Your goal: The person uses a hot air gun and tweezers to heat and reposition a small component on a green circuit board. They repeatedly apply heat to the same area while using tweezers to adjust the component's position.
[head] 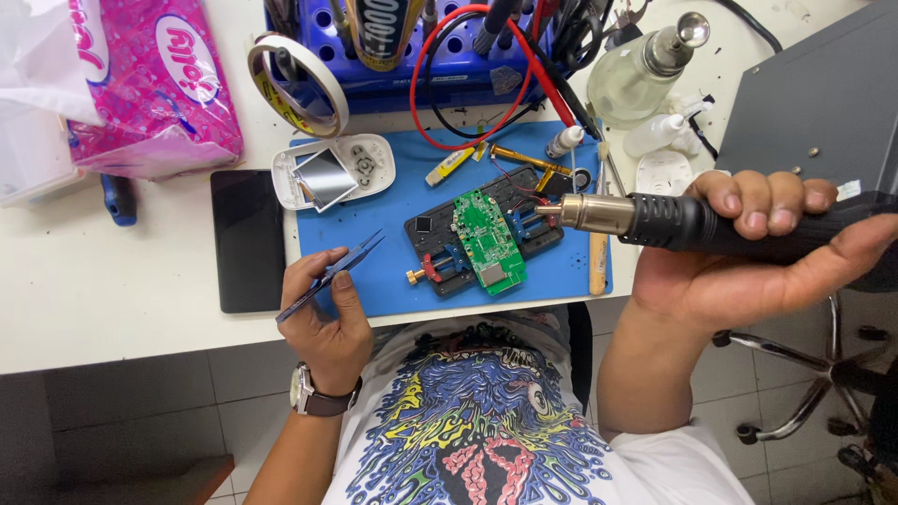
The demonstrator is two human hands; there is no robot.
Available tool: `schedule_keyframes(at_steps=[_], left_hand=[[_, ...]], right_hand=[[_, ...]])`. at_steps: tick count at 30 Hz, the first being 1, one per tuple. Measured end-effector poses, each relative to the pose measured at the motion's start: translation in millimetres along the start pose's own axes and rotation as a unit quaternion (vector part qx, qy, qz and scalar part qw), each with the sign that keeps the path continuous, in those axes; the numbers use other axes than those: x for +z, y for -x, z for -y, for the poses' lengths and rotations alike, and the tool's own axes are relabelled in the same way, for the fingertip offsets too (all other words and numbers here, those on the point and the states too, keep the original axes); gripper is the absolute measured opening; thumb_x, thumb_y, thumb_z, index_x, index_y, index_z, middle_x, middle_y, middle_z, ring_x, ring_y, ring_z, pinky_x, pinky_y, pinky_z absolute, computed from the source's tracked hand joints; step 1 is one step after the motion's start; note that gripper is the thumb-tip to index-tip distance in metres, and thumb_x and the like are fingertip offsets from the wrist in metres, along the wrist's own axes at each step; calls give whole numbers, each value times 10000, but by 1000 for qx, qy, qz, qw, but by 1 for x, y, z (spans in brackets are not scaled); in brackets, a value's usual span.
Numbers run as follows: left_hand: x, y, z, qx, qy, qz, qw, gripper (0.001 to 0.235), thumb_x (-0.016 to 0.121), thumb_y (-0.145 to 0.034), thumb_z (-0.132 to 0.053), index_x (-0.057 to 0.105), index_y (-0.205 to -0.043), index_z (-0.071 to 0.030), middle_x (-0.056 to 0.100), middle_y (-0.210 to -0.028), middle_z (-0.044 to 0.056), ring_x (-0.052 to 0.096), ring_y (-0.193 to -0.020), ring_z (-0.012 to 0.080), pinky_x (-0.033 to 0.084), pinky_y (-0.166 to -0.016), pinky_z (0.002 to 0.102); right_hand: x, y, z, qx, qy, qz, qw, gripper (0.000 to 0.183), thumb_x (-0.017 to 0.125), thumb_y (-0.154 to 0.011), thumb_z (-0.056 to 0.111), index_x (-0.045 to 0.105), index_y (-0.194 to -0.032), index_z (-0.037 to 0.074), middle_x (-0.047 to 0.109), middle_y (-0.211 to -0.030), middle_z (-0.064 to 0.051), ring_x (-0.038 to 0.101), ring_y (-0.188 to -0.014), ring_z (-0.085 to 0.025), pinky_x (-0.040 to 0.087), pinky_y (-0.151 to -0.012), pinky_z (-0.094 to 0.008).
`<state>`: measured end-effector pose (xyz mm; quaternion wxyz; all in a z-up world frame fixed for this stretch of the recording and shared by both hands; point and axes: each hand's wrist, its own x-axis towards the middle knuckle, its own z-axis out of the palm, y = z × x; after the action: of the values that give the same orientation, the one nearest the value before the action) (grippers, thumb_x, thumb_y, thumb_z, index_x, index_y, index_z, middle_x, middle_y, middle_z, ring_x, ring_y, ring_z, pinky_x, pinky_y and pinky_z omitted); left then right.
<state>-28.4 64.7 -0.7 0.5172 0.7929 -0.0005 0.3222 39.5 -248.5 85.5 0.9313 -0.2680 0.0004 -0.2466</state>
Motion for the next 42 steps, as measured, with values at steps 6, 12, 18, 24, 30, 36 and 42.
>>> schedule_keyframes(at_steps=[6, 12, 18, 24, 30, 36, 42], left_hand=[[1, -5, -7, 16, -31, 5, 999, 122, 589, -1045, -92, 597, -1123, 1, 689, -1085, 209, 695, -1032, 348, 576, -958, 446], [-5, 3, 1, 28, -79, 32, 996, 162, 698, -1013, -77, 702, -1169, -33, 550, -1042, 152, 617, -941, 281, 560, -856, 400], [-3, 2, -3, 30, -68, 48, 996, 117, 690, -995, -39, 705, -1101, 7, 639, -975, 171, 654, -867, 290, 565, -768, 386], [-6, 1, -6, 22, -79, 54, 995, 97, 672, -1003, -53, 696, -1082, -1, 660, -989, 185, 668, -890, 301, 558, -825, 400], [-5, -1, -4, 47, -77, 54, 994, 110, 688, -979, 17, 687, -1086, 39, 679, -1005, 208, 675, -903, 337, 580, -815, 431], [-5, -2, -8, 35, -101, 58, 993, 134, 744, -945, 46, 706, -1074, 38, 703, -1024, 195, 683, -947, 332, 562, -878, 420], [-1, -6, -12, 47, -141, 72, 986, 125, 730, -939, 76, 727, -1056, 35, 737, -1045, 169, 696, -983, 328, 544, -935, 435]], right_hand=[[-1, 0, -2, 5, 5, 8, 1000, 348, 748, -855, 462, 637, -920, 138, 512, -768, 64, 458, -718, -74, 464, -804, -234], [-2, 3, -5, 10, -20, 2, 1000, 418, 745, -810, 507, 655, -957, 126, 602, -855, 38, 576, -828, -91, 544, -915, -266], [47, 14, -26, -37, 168, -70, 982, 573, 621, -626, 718, 714, -771, 172, 601, -751, -6, 593, -783, -155, 462, -769, -305], [13, 19, -20, 13, 158, -7, 987, 613, 624, -683, 740, 699, -941, 189, 583, -831, -23, 547, -715, -149, 434, -582, -311], [-40, 24, -11, 111, 9, 98, 989, 616, 568, -949, 661, 731, -1272, 163, 628, -1190, -82, 512, -651, -200, 596, -659, -308], [-44, 37, -17, 109, -33, 5, 994, 427, 721, -967, 494, 727, -1242, 167, 646, -1092, 28, 551, -777, -105, 476, -624, -125], [-39, 36, -18, 161, -104, -5, 981, 485, 770, -933, 452, 721, -1264, 102, 670, -1270, -46, 501, -844, -77, 490, -665, -85]])
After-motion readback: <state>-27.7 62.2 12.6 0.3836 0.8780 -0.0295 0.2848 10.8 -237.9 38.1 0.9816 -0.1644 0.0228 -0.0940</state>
